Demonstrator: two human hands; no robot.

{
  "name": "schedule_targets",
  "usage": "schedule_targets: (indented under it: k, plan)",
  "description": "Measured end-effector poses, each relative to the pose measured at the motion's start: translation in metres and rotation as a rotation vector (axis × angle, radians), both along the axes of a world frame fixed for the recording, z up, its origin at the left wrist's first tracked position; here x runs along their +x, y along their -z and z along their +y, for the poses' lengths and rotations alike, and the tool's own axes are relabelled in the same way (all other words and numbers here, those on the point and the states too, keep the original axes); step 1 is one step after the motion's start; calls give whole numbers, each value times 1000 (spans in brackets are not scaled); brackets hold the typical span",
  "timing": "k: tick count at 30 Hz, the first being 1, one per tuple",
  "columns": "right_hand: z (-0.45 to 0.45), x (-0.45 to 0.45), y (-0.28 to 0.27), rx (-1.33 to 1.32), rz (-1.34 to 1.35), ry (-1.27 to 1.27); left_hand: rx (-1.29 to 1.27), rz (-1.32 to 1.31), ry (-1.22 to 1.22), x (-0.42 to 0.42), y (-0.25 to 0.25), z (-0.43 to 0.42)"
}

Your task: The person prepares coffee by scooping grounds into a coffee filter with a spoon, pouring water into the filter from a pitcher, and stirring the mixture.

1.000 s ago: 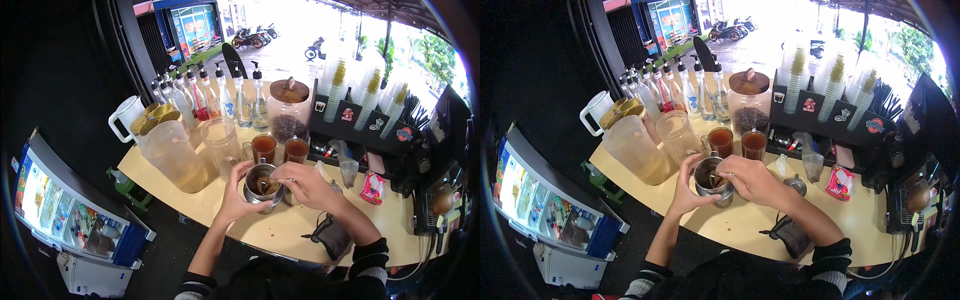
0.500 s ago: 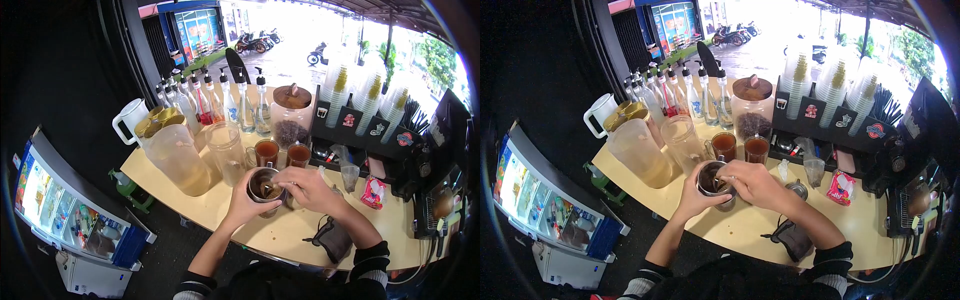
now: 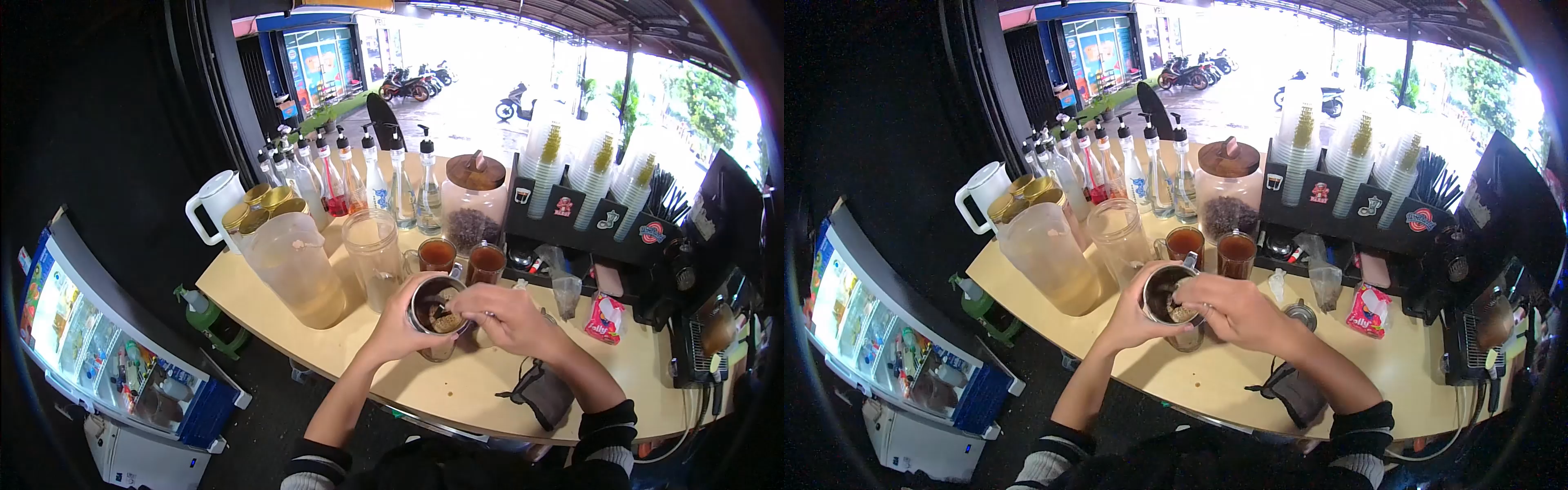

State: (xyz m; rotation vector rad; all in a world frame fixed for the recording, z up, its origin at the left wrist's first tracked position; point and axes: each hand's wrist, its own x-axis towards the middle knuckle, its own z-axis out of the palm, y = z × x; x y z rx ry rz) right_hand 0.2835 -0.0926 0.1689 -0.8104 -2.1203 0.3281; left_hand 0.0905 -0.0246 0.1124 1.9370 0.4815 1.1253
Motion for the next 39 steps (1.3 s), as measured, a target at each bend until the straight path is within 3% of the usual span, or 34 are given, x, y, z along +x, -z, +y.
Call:
schedule_targets:
  k: [4, 8, 12, 16, 21, 24, 28, 32, 33, 35, 39]
  plan:
    - [1, -1, 1, 95, -46, 30, 15, 31, 0, -1, 2, 3]
    - [-4, -3, -4, -26, -14, -44, 57, -20, -22, -3, 6, 6]
    - [-5, -3, -2, 27, -26, 10, 33, -29, -8, -2, 9, 5]
    - [-12, -6, -1, -180, 176, -33, 1, -65, 0, 0, 6, 1]
    - [-4, 1, 8, -29, 217, 49, 57, -65, -37, 2, 8, 1]
    - [-16, -4, 7, -301, 228, -31, 53, -86, -23, 4, 7, 2]
    - [-12, 2, 13, -289, 459, 0, 39, -123, 8, 8, 11, 1]
    - [-21, 6, 14, -302, 268, 2, 31, -129, -1, 12, 10, -3]
    - [-20, 7, 15, -302, 270, 8, 23, -159, -15, 13, 9, -5]
    - [-17, 9, 15, -313, 521, -34, 14, -188, -30, 14, 10, -8]
    - [-20, 5, 16, -399, 484, -55, 208, -30, -129, 11, 9, -6]
